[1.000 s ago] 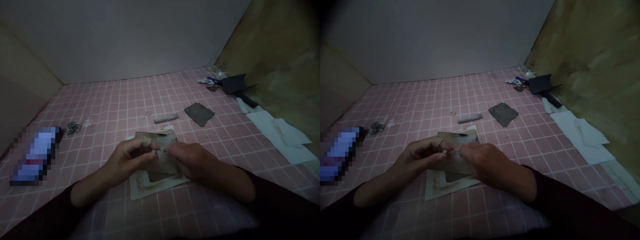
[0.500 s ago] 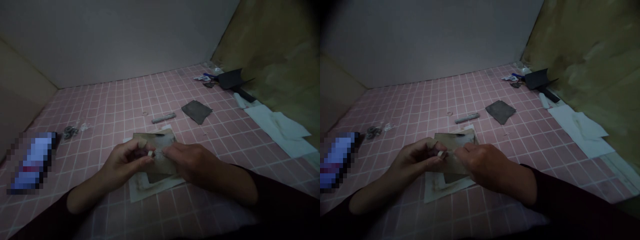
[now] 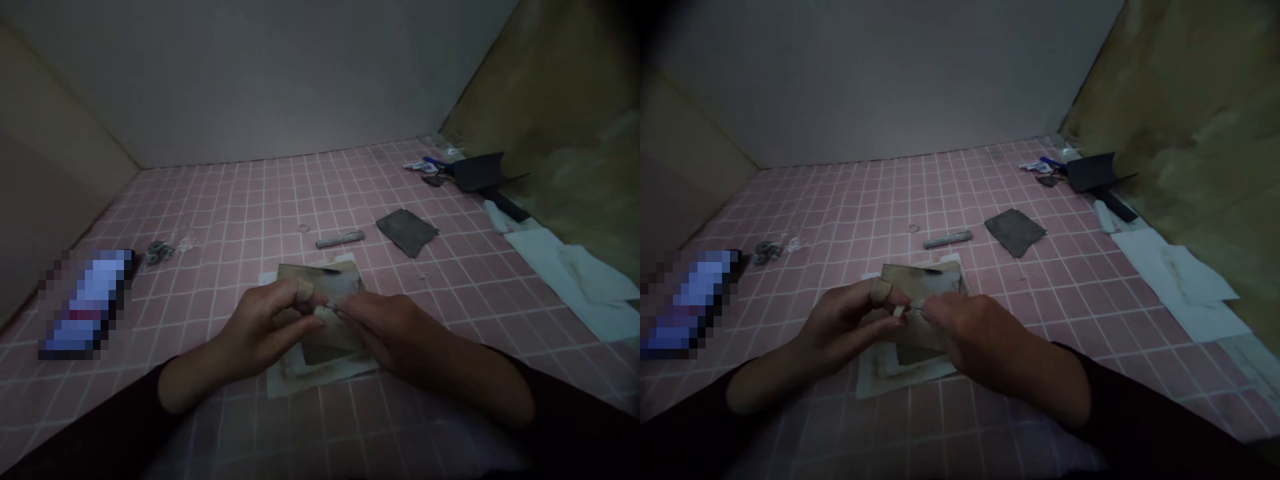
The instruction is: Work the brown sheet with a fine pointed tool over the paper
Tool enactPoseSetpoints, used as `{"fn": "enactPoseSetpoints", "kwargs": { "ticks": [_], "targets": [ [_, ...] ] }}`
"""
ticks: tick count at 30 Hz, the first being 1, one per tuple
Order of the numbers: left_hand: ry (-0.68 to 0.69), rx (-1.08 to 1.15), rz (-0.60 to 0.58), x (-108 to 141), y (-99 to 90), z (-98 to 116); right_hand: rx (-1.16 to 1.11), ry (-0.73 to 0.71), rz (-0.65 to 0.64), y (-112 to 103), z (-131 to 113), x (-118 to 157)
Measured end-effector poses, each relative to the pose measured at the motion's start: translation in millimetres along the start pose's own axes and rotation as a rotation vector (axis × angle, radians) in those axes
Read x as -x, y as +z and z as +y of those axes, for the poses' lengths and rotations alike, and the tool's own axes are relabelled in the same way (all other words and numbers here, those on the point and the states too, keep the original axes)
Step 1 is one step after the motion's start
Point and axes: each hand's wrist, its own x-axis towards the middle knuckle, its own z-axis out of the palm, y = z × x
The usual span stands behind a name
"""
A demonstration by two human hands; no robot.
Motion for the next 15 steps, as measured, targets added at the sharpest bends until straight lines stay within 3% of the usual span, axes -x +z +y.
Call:
{"fn": "enactPoseSetpoints", "kwargs": {
  "ticks": [5, 7, 11, 13, 15],
  "targets": [
    [0.157, -0.052, -0.051, 1.5, 3.3, -4.5, -0.389, 0.176, -0.31, -11.5, -0.9, -5.3],
    [0.144, -0.022, -0.033, 0.4, 2.6, -3.1, -0.346, 0.156, -0.278, -13.3, -0.1, -5.6],
    [0.007, 0.099, 0.002, -2.3, 0.5, 1.8, 0.02, 0.019, -0.02, -4.1, 2.0, -0.1],
    [0.003, 0.145, 0.011, -2.6, 1.0, 1.7, 0.048, 0.016, -0.027, -1.3, 1.0, 1.1],
    [0.085, 0.111, 0.008, -2.2, 2.3, -0.7, -0.019, 0.079, -0.123, -3.6, -1.1, -0.4]
  ]
}}
